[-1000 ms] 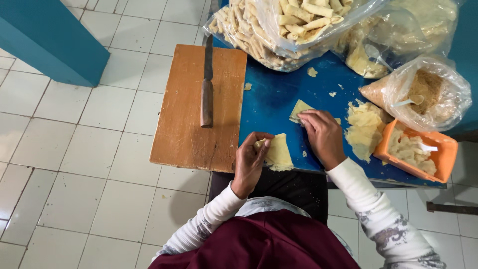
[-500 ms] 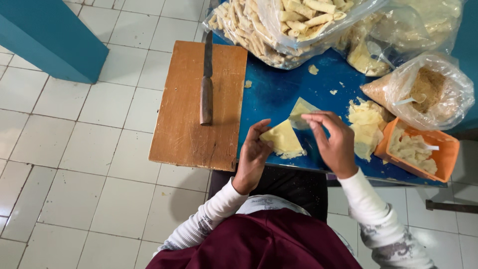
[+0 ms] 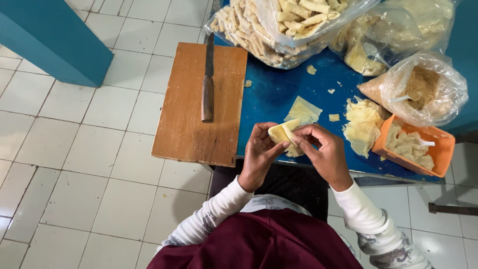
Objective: The person folds thin pastry sheets into triangular shapes on a blue table, spoons brown sugar onto a sheet, and folds it into a filled pouch, placing finished pieces into an orange container. They repeat the folding cycle with additional sheets, occasionally repositioning scraps and reaching into the sugar bag for more filling.
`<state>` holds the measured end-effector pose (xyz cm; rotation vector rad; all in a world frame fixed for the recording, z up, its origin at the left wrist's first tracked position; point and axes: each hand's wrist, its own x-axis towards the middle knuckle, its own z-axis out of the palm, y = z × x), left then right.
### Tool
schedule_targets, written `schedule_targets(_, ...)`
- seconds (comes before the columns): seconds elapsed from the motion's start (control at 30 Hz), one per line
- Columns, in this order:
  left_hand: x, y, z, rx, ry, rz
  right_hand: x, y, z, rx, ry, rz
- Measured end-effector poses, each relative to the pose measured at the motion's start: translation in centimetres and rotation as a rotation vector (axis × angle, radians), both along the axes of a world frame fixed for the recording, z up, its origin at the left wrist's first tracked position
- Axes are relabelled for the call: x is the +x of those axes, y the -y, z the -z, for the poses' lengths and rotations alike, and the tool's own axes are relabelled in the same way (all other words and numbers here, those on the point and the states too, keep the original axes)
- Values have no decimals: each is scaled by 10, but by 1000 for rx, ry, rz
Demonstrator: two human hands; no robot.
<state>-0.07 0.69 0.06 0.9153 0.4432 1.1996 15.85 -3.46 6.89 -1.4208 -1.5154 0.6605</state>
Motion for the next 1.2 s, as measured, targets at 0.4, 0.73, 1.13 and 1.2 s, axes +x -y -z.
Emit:
schedule_targets(0.4,6,1,0,-57,-30,-10,19,-1,36,-222,-520,-76)
schedule_targets(0.73,11,2,13,-99,-4,-23,1,4,28,-85,-177,26)
schedule_targets(1.13,-8,-2,20,-220,3,-13,51,-13,74,-344,-1170,79)
schedule_targets(1.2,-13,-1,17,-230,32,-9,69,-20,70,-269,-1140,127)
